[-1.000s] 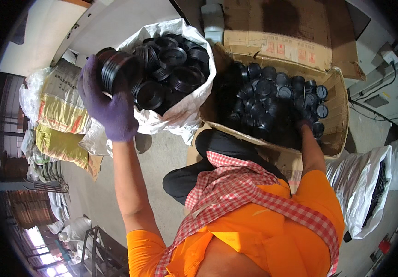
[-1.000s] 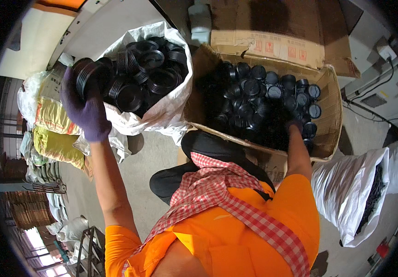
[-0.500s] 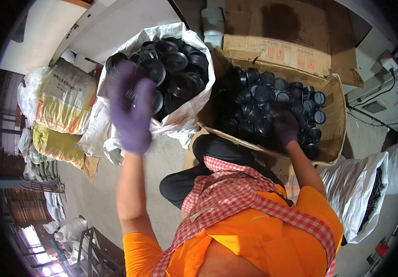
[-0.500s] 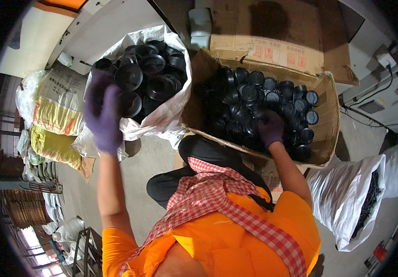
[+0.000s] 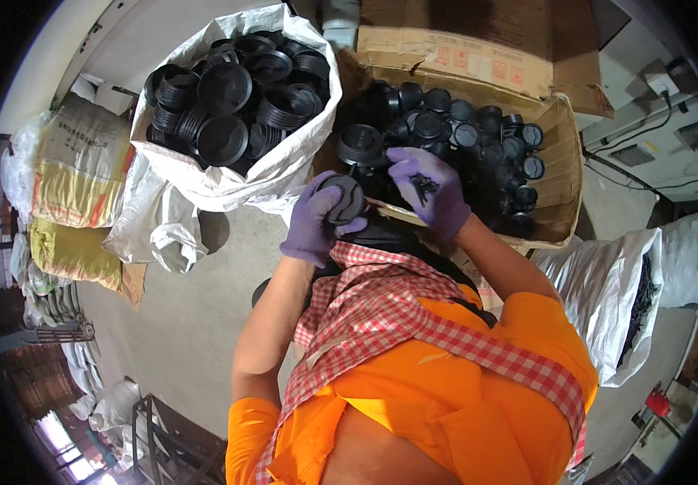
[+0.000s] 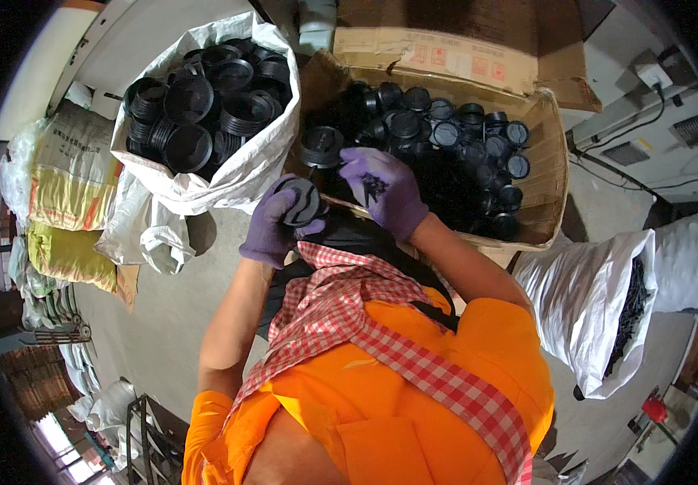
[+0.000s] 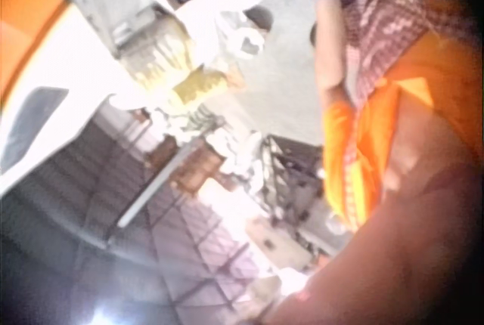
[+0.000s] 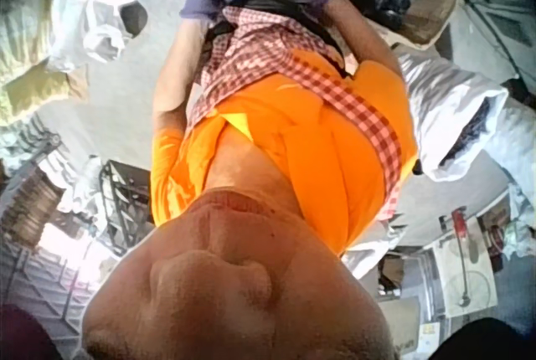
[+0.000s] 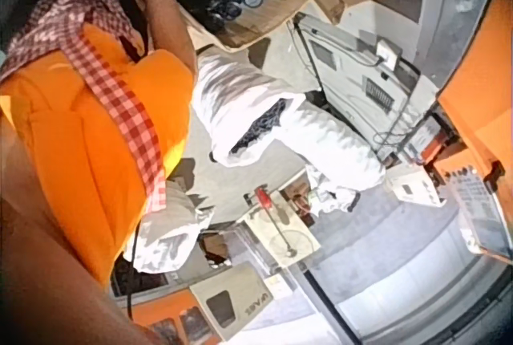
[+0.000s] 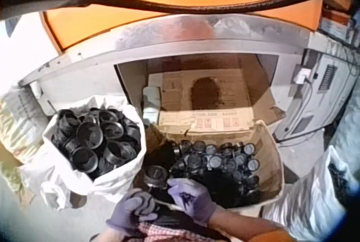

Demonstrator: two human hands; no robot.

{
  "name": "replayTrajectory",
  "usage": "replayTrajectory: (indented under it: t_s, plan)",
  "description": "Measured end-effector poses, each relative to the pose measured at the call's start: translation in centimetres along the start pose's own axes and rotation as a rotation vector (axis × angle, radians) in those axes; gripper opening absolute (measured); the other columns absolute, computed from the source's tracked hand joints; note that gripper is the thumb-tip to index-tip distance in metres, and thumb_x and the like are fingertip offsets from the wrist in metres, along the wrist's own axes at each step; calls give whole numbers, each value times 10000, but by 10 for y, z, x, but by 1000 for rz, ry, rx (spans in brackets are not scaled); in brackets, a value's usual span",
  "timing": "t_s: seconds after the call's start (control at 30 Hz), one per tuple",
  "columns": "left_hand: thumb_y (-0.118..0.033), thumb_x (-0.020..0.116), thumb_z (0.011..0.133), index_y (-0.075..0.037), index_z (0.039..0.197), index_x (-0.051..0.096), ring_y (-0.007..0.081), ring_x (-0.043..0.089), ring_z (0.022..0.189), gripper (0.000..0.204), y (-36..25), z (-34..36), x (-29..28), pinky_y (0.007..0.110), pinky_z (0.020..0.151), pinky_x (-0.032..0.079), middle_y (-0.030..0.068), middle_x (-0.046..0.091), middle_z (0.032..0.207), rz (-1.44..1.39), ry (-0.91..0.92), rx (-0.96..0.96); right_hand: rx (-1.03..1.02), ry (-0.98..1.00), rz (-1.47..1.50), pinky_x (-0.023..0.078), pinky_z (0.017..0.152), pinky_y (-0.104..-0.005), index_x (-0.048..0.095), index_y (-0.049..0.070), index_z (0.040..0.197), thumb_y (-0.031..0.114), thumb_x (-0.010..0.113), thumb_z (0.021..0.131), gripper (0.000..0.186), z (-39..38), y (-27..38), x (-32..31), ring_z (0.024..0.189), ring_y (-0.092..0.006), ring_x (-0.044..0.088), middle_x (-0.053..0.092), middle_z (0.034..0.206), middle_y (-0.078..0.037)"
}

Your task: The person picks up plastic caps from a box and places them into two white bags.

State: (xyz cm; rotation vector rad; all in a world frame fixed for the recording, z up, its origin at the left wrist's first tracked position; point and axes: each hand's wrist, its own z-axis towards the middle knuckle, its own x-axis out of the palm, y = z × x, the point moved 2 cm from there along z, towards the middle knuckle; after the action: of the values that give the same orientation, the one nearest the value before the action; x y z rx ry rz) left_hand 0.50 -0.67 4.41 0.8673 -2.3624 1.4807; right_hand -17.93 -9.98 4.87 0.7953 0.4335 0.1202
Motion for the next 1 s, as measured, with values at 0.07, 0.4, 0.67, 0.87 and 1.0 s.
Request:
replayTrajectory:
  t_s: [0.07, 0.4, 0.67, 0.87, 1.0]
  plan:
    - [-197, 598, 772, -21, 1243, 408, 360, 617, 914, 537, -2, -9, 0, 460, 652, 567, 169, 569, 1068, 38, 91, -15, -98, 63, 14, 491, 794, -362, 615, 47, 889, 13, 669, 709, 191, 3, 3, -2, 896, -296, 623, 630, 1024, -138]
    - [2, 664, 642, -100, 1100, 592, 321, 555, 1050, 475, -14, -49, 21, 378, 879, 453, 127, 590, 1114, 1483, 370, 905, 227, 551, -28, 486, 772, -334, 618, 24, 960, 171, 661, 760, 252, 37, 10, -12, 889, -254, 627, 644, 940, -140]
    - [-45, 682, 622, -123, 1067, 600, 351, 545, 1062, 459, -11, -67, 17, 431, 870, 447, 115, 582, 1147, 1651, 427, 1048, 747, 859, 738, 447, 787, -253, 618, 21, 1080, 147, 602, 806, 302, -21, 3, 11, 858, -83, 555, 648, 962, -36]
    - [-36, 701, 671, -110, 1221, 521, 360, 541, 1063, 583, -3, -68, 23, 429, 898, 446, 147, 559, 1166, 1527, 578, 976, 619, 860, 138, 448, 657, -318, 602, 56, 822, 174, 641, 731, 154, -36, 20, 27, 668, -199, 556, 610, 732, -60]
    - [-248, 649, 833, -82, 1437, 130, 283, 534, 1088, 813, 11, -74, -2, 400, 939, 445, 137, 486, 1247, 59, 234, 248, -8, 490, 72, 478, 695, -377, 617, 100, 851, 208, 649, 707, 183, -33, 35, 25, 787, -304, 585, 625, 814, -78]
